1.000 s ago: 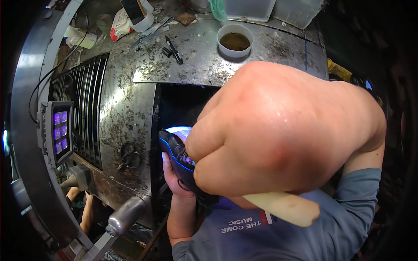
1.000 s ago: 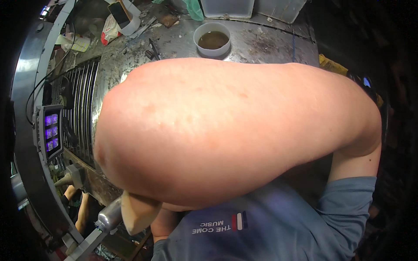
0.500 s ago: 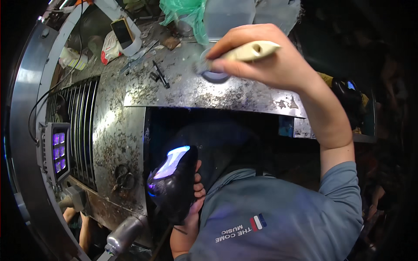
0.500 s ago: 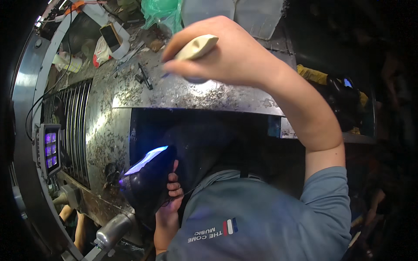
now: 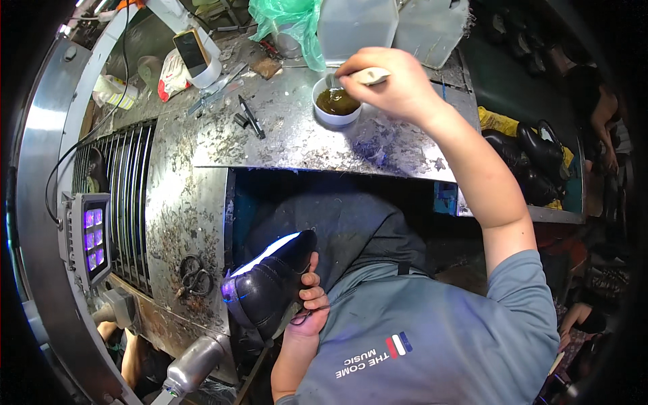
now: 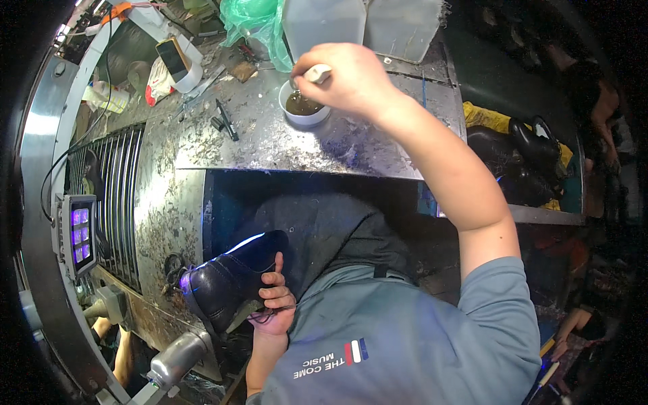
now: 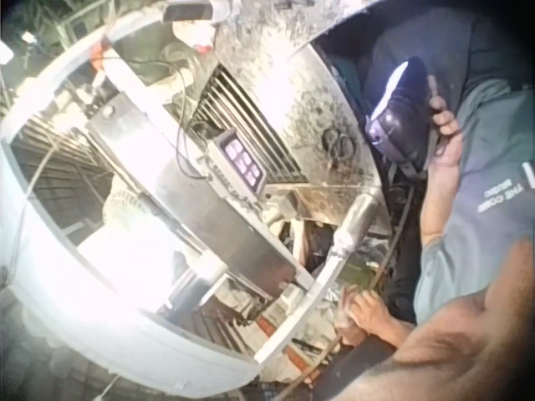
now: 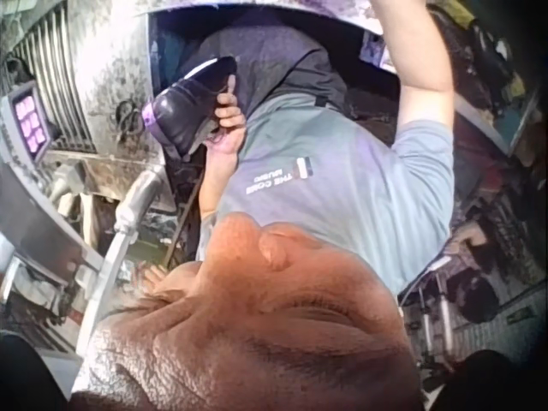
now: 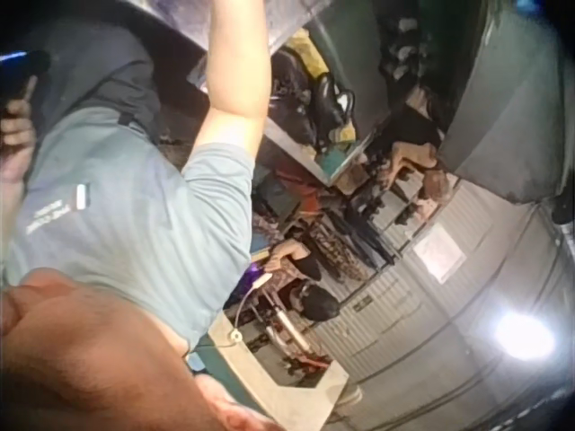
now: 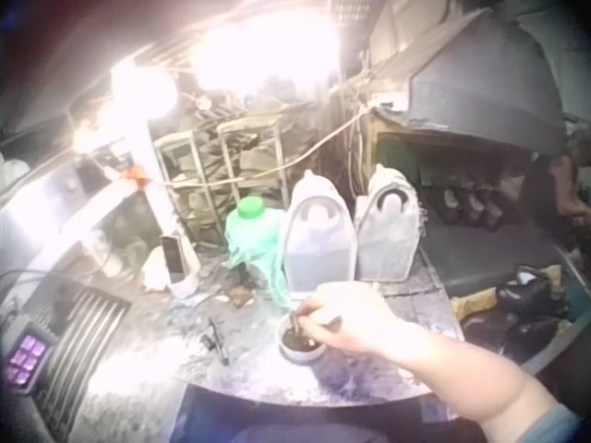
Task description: The person repeatedly dips a small brush into a container of dark liquid and applies it to the sole and edges of a black shoe. They rotate the shoe to access different areas and continue the application process throughout the clip.
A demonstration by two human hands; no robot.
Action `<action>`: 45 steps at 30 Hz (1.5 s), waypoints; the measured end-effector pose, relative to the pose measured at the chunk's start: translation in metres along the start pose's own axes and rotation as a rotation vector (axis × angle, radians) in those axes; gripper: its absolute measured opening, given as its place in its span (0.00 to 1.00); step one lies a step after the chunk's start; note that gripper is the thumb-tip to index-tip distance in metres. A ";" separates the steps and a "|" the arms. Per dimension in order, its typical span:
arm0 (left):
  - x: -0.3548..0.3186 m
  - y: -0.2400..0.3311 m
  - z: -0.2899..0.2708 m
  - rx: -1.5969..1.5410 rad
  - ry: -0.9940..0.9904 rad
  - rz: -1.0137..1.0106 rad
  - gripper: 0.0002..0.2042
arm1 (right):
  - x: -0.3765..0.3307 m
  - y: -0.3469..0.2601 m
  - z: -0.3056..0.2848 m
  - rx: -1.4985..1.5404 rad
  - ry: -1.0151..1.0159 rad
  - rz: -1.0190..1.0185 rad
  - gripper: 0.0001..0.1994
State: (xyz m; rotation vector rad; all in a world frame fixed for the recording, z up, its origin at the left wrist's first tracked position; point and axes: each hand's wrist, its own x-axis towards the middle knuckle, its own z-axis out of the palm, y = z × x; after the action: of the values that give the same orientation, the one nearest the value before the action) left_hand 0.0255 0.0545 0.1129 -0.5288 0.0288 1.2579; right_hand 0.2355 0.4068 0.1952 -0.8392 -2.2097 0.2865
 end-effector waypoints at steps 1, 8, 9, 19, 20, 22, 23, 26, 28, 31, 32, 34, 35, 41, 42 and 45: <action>0.001 -0.001 0.001 -0.005 0.000 -0.001 0.31 | -0.001 -0.003 -0.003 0.068 0.068 -0.017 0.09; 0.005 -0.004 0.004 -0.018 0.018 -0.005 0.33 | -0.014 -0.009 0.000 0.045 -0.086 0.141 0.09; 0.003 -0.006 0.004 -0.032 0.027 -0.003 0.33 | -0.017 -0.007 -0.001 0.219 0.022 0.079 0.09; 0.005 -0.004 0.003 -0.033 -0.026 -0.017 0.33 | -0.007 -0.061 -0.015 0.636 -0.237 0.139 0.12; 0.004 -0.004 0.003 -0.026 0.007 0.002 0.31 | -0.005 -0.074 -0.018 0.603 -0.256 0.005 0.11; 0.001 -0.003 0.004 -0.019 0.040 0.018 0.28 | 0.000 -0.102 -0.019 0.673 -0.256 -0.246 0.08; 0.000 -0.004 0.003 0.022 0.046 0.046 0.25 | 0.003 -0.116 -0.014 0.687 -0.209 -0.417 0.07; -0.008 -0.006 -0.002 0.130 0.085 0.156 0.14 | 0.006 -0.151 -0.009 0.843 -0.142 -0.453 0.05; -0.010 -0.006 -0.006 0.129 0.088 0.180 0.13 | 0.011 -0.163 -0.005 0.923 -0.201 -0.407 0.05; -0.012 -0.005 -0.010 0.185 0.170 0.273 0.12 | 0.017 -0.170 -0.004 0.926 -0.288 -0.449 0.05; -0.013 -0.005 -0.010 0.166 0.209 0.255 0.12 | 0.019 -0.170 -0.005 0.871 -0.346 -0.466 0.05; -0.013 -0.006 -0.009 0.128 0.289 0.217 0.11 | 0.020 -0.172 -0.007 0.874 -0.399 -0.434 0.06; -0.012 -0.006 -0.009 0.117 0.243 0.213 0.11 | 0.021 -0.173 -0.006 0.874 -0.366 -0.432 0.07; 0.000 -0.014 -0.011 0.016 0.010 0.120 0.12 | 0.018 -0.171 -0.002 0.942 -0.345 -0.388 0.08; 0.001 -0.015 -0.011 -0.018 -0.035 0.096 0.12 | 0.017 -0.169 -0.003 0.957 -0.372 -0.362 0.07; 0.008 -0.019 -0.012 -0.142 -0.199 -0.033 0.13 | 0.015 -0.168 0.000 0.991 -0.397 -0.344 0.07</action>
State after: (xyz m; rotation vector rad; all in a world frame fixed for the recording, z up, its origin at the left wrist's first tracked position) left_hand 0.0487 0.0533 0.1063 -0.5219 -0.2370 1.2816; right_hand 0.1472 0.2890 0.2766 0.1540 -2.1003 1.3133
